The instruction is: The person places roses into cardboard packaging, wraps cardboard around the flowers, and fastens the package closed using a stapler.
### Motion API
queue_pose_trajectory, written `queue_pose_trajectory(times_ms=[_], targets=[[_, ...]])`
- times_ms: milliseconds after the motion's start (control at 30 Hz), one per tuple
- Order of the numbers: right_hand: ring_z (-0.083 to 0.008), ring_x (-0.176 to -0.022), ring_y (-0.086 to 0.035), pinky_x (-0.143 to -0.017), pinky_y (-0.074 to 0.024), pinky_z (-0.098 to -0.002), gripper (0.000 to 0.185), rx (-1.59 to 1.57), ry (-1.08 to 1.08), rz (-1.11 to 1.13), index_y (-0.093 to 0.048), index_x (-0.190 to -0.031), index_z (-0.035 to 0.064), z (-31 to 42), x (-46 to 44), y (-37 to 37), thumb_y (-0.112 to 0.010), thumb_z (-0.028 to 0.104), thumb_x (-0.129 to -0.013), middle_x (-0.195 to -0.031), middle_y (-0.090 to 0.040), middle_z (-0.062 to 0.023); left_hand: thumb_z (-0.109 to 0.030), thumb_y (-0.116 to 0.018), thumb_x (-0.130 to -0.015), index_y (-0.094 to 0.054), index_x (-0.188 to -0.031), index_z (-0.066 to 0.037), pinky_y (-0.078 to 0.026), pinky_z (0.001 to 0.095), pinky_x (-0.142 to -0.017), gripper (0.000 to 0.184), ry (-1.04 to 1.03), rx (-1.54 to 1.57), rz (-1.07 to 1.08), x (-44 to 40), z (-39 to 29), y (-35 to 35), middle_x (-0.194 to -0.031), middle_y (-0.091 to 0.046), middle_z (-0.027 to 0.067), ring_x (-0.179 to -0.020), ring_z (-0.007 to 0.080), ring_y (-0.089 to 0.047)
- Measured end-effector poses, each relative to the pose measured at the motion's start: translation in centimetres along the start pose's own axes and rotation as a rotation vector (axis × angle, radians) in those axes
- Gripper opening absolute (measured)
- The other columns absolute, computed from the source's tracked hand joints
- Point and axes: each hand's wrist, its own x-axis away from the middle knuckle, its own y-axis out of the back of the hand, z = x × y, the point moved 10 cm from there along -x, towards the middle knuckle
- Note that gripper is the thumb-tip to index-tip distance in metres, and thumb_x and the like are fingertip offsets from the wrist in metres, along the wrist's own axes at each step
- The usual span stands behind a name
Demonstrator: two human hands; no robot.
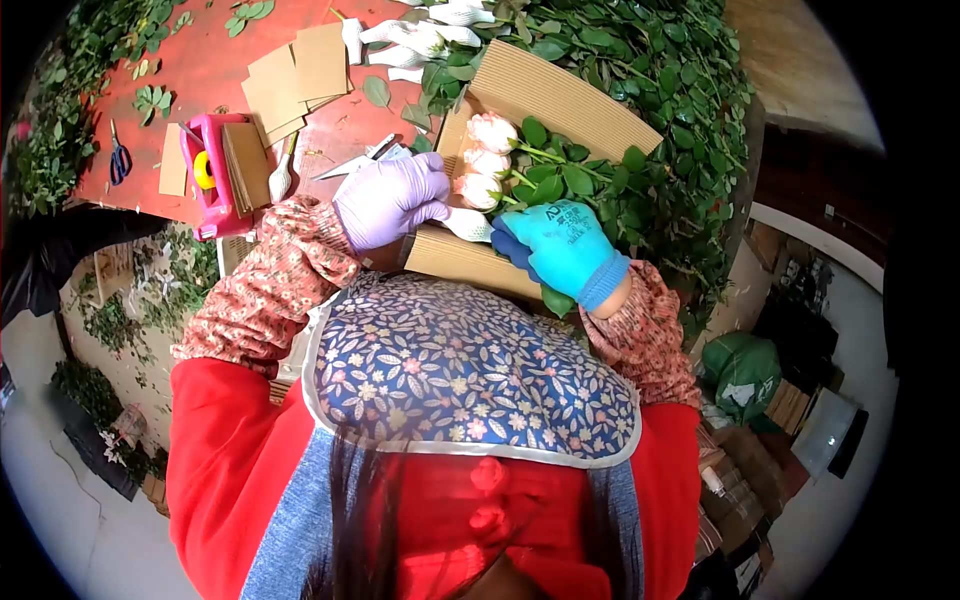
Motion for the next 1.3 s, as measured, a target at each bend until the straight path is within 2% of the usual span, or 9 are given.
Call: queue_pose_trajectory(times_ms=[267, 400, 433, 533, 633, 700, 933, 967, 1300], targets=[[-0.0309, -0.069, -0.066, -0.061, -0.0513, -0.0441, 0.004, 0.095, 0.095, -0.034, -0.062, -0.084, 0.011, -0.5, 0.2, -0.8, -0.063, 0.013, -0.081, -0.072, -0.065, -0.0094, -0.013, -0.068, -0.087, -0.06, -0.092, -0.005, -0.048, 0.0416, -0.071, 0.012, 0.209, -0.054, -0.143, 5.7, 3.0, 4.3, -0.092, -0.055, 0.014, -0.081, 0.0349, -0.058], [-0.0315, -0.067, -0.066, -0.06, -0.0514, -0.0439, 0.007, 0.128, 0.121, -0.017, -0.061, -0.087, 0.0111, 0.0, 0.3, -0.7, -0.063, 0.014, -0.081, -0.071, -0.065, -0.0095, -0.011, -0.07, -0.078, -0.069, -0.09, -0.006, -0.051, 0.0387, -0.072, 0.014, 0.717, -0.034, 0.512, 18.0, 7.1, 1.3, -0.087, -0.064, 0.0132, -0.081, 0.0311, -0.065], [-0.0326, -0.067, -0.064, -0.06, -0.0505, -0.0446, 0.008, 0.123, 0.095, -0.006, -0.062, -0.088, 0.0105, -0.3, 0.2, -0.9, -0.064, 0.013, -0.081, -0.071, -0.063, -0.0112, -0.013, -0.072, -0.076, -0.071, -0.095, -0.007, -0.054, 0.0417, -0.079, 0.02, 0.811, -0.038, 0.518, 20.1, 6.8, 1.5, -0.089, -0.069, 0.0122, -0.089, 0.0325, -0.067], [-0.0338, -0.067, -0.063, -0.06, -0.0496, -0.0455, 0.009, 0.102, 0.089, -0.002, -0.062, -0.09, 0.01, -0.3, 0.3, -1.1, -0.064, 0.011, -0.082, -0.071, -0.061, -0.0126, -0.005, -0.062, -0.085, -0.068, -0.113, -0.006, -0.054, 0.0419, -0.082, 0.028, 0.465, -0.078, 0.105, 14.0, 3.2, 3.8, -0.095, -0.069, 0.0158, -0.092, 0.0349, -0.067], [-0.0341, -0.068, -0.063, -0.061, -0.0494, -0.0457, 0.009, 0.098, 0.095, 0.015, -0.06, -0.089, 0.0103, -0.2, 0.1, -0.9, -0.065, 0.011, -0.081, -0.072, -0.061, -0.0123, -0.005, -0.054, -0.092, -0.061, -0.127, -0.003, -0.053, 0.0385, -0.084, 0.035, 0.3, 0.255, -0.281, 5.8, 1.8, 3.7, -0.105, -0.067, 0.0192, -0.094, 0.0325, -0.067], [-0.0336, -0.066, -0.064, -0.057, -0.0492, -0.0461, 0.01, 0.098, 0.094, 0.051, -0.059, -0.091, 0.0105, -0.2, 0.0, -1.1, -0.062, 0.013, -0.082, -0.071, -0.063, -0.0112, -0.006, -0.055, -0.094, -0.06, -0.128, -0.002, -0.051, 0.0366, -0.092, 0.035, 0.435, 0.302, -0.199, 3.0, 2.1, 1.7, -0.117, -0.068, 0.0169, -0.105, 0.0282, -0.066], [-0.0337, -0.074, -0.065, -0.062, -0.0512, -0.0442, 0.015, -0.077, 0.028, 0.142, -0.058, -0.092, 0.0105, -0.8, 0.0, -1.4, -0.062, 0.012, -0.078, -0.082, -0.065, -0.0107, -0.016, -0.061, -0.092, -0.067, -0.121, -0.008, -0.053, 0.0393, -0.08, 0.03, 0.513, 0.175, -0.301, 2.2, 1.7, 1.5, -0.095, -0.072, 0.0146, -0.086, 0.03, -0.07], [-0.0337, -0.074, -0.065, -0.062, -0.0512, -0.0442, 0.015, -0.078, 0.03, 0.146, -0.058, -0.092, 0.0105, -0.8, 0.0, -1.6, -0.062, 0.012, -0.078, -0.082, -0.065, -0.0107, -0.009, -0.058, -0.09, -0.064, -0.12, 0.001, -0.054, 0.0409, -0.086, 0.032, 0.532, 0.269, -0.251, 1.8, 1.2, 1.4, -0.103, -0.07, 0.0229, -0.097, 0.0361, -0.068], [-0.0351, -0.079, -0.064, -0.066, -0.0503, -0.0465, 0.021, -0.02, 0.084, 0.085, -0.06, -0.098, 0.0113, -1.0, 0.1, -1.2, -0.062, 0.015, -0.077, -0.087, -0.065, -0.0117, -0.005, -0.057, -0.091, -0.058, -0.13, -0.001, -0.051, 0.0409, -0.089, 0.039, 0.478, 0.368, -0.335, 2.2, 1.1, -0.7, -0.108, -0.068, 0.0218, -0.099, 0.0341, -0.066]])
